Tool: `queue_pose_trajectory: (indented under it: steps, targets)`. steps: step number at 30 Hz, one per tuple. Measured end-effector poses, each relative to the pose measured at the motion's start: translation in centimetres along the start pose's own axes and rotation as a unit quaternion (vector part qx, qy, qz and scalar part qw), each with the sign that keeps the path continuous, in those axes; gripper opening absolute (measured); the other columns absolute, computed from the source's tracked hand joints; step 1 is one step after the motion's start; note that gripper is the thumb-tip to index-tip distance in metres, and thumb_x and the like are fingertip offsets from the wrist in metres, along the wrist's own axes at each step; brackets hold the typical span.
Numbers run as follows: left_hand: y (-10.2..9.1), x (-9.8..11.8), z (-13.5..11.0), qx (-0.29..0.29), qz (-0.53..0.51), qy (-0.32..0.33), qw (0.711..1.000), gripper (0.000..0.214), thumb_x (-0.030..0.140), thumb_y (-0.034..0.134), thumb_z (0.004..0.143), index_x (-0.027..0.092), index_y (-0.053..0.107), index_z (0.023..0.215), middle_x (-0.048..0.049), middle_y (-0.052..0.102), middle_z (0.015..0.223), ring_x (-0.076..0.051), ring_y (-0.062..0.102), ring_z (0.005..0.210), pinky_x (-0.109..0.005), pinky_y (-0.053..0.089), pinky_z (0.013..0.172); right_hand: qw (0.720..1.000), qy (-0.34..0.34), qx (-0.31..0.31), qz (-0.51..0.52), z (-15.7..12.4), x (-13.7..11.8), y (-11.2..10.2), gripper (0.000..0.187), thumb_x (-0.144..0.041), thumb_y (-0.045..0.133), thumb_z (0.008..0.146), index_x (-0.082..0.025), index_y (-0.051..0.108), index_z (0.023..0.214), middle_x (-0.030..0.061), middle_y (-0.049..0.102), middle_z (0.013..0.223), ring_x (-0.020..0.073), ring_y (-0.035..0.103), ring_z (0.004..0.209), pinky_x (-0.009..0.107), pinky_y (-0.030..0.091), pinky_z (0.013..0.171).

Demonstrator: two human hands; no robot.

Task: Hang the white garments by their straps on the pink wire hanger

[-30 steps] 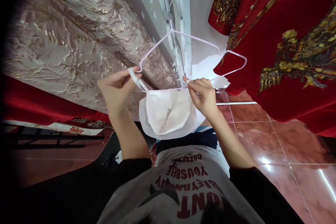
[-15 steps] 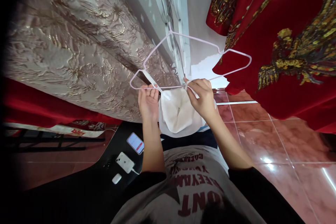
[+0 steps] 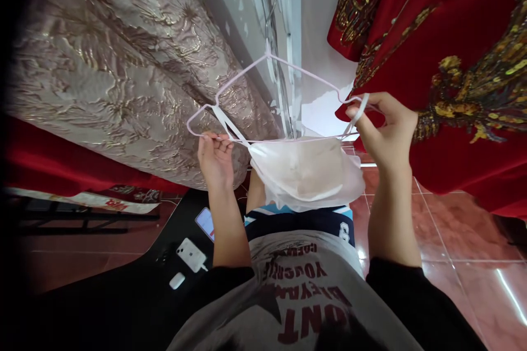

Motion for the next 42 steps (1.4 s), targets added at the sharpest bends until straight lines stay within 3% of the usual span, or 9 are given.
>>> queue_pose_trajectory:
  steps: [4,9,14,20,23,28,32,38,42]
  targets:
    - [0.2,-0.4,-0.2,0.002,-0.014,-0.014,1.000,0.046,0.058,0.088,0.078,0.021,0.062,0.084,-0.0005,0.069,0.076,-0.013,0.067,0.071,-0.024,0.052,0.070,0.994,-0.059,-0.067,-0.064,1.5,-4.8,0.9,0.016,-0.037,0.081,0.087,-0.026,0.075,0.097,0.0073,0.077,0.092,0.0254,0.073,0.091,0.045,0.060,0.086]
    - [0.4,-1.0,-0.5,-0.004,-0.019,-0.025,0.999,0.045,0.057,0.088,0.079,0.022,0.060,0.083,-0.0001,0.068,0.076,-0.013,0.066,0.071,-0.024,0.050,0.070,0.979,-0.197,0.044,0.002,-1.7,-7.2,2.5,0.035,-0.031,0.065,0.092,-0.031,0.070,0.127,0.0092,0.072,0.117,0.0321,0.067,0.115,0.054,0.054,0.098]
    - [0.4,-1.5,-1.1,0.014,-0.006,-0.011,1.000,0.046,0.061,0.085,0.080,0.023,0.061,0.085,-0.0012,0.073,0.082,-0.013,0.068,0.072,-0.025,0.052,0.074,0.958,-0.112,-0.261,-0.046,-5.8,-4.9,9.9,0.030,-0.032,0.060,0.097,-0.027,0.072,0.124,0.0051,0.079,0.108,0.0276,0.069,0.100,0.049,0.046,0.097]
    - [1.8,-2.8,-3.9,-0.060,0.082,-0.034,0.994,0.040,0.061,0.077,0.090,0.025,0.071,0.106,-0.0063,0.080,0.109,-0.019,0.075,0.103,-0.033,0.055,0.099,0.975,-0.084,-0.190,-0.075,-6.5,-4.4,10.1,0.030,-0.038,0.055,0.103,-0.028,0.075,0.124,0.0042,0.080,0.109,0.0253,0.064,0.098,0.046,0.038,0.099]
    - [2.5,-0.7,-5.1,-0.114,0.192,-0.010,0.975,0.027,0.050,0.076,0.094,0.024,0.075,0.099,-0.0043,0.079,0.100,-0.018,0.073,0.100,-0.030,0.055,0.093,0.980,-0.079,-0.178,-0.049,-6.4,-4.3,9.8,0.028,-0.034,0.055,0.104,-0.032,0.078,0.120,0.0018,0.081,0.108,0.0241,0.065,0.097,0.047,0.038,0.101]
    - [3.5,5.2,-4.4,-0.192,0.254,-0.051,0.947,0.030,0.048,0.076,0.094,0.021,0.077,0.083,-0.0058,0.074,0.082,-0.017,0.067,0.072,-0.024,0.045,0.053,0.986,-0.036,-0.158,-0.025,-5.6,-3.7,9.2,0.021,-0.041,0.063,0.101,-0.033,0.083,0.100,-0.0004,0.082,0.095,0.0227,0.065,0.087,0.049,0.042,0.100]
    - [2.9,7.7,-2.1,-0.121,0.102,-0.037,0.987,0.031,0.053,0.077,0.092,0.021,0.078,0.094,-0.0107,0.076,0.099,-0.022,0.073,0.090,-0.023,0.049,0.054,0.985,-0.039,-0.166,-0.010,-5.7,-3.9,9.5,0.022,-0.040,0.062,0.101,-0.033,0.083,0.103,0.0002,0.082,0.094,0.0224,0.065,0.087,0.048,0.042,0.100]
    - [-1.9,5.4,-0.5,0.082,-0.013,0.054,0.995,0.026,0.030,0.052,0.105,0.031,0.074,0.119,0.0004,0.059,0.159,-0.016,0.057,0.144,-0.017,0.056,0.077,0.981,-0.066,-0.183,-0.007,-6.6,-4.0,9.9,0.028,-0.031,0.059,0.102,-0.034,0.080,0.120,0.0018,0.081,0.105,0.0235,0.067,0.098,0.047,0.041,0.101]
    - [-1.3,2.0,-1.7,0.048,0.028,-0.044,0.997,0.029,0.048,0.063,0.101,0.025,0.076,0.114,-0.0105,0.070,0.145,-0.023,0.067,0.131,-0.021,0.055,0.070,0.976,-0.084,-0.202,0.007,-7.2,-4.9,10.6,0.033,-0.033,0.059,0.103,-0.034,0.074,0.132,0.0034,0.080,0.114,0.0239,0.067,0.104,0.048,0.042,0.102]
Point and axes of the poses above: each hand's wrist, its own z-axis towards the middle knuckle, its own y-axis out of the palm, x = y × z, the point moved 6 cm from there along z, towards the middle knuckle
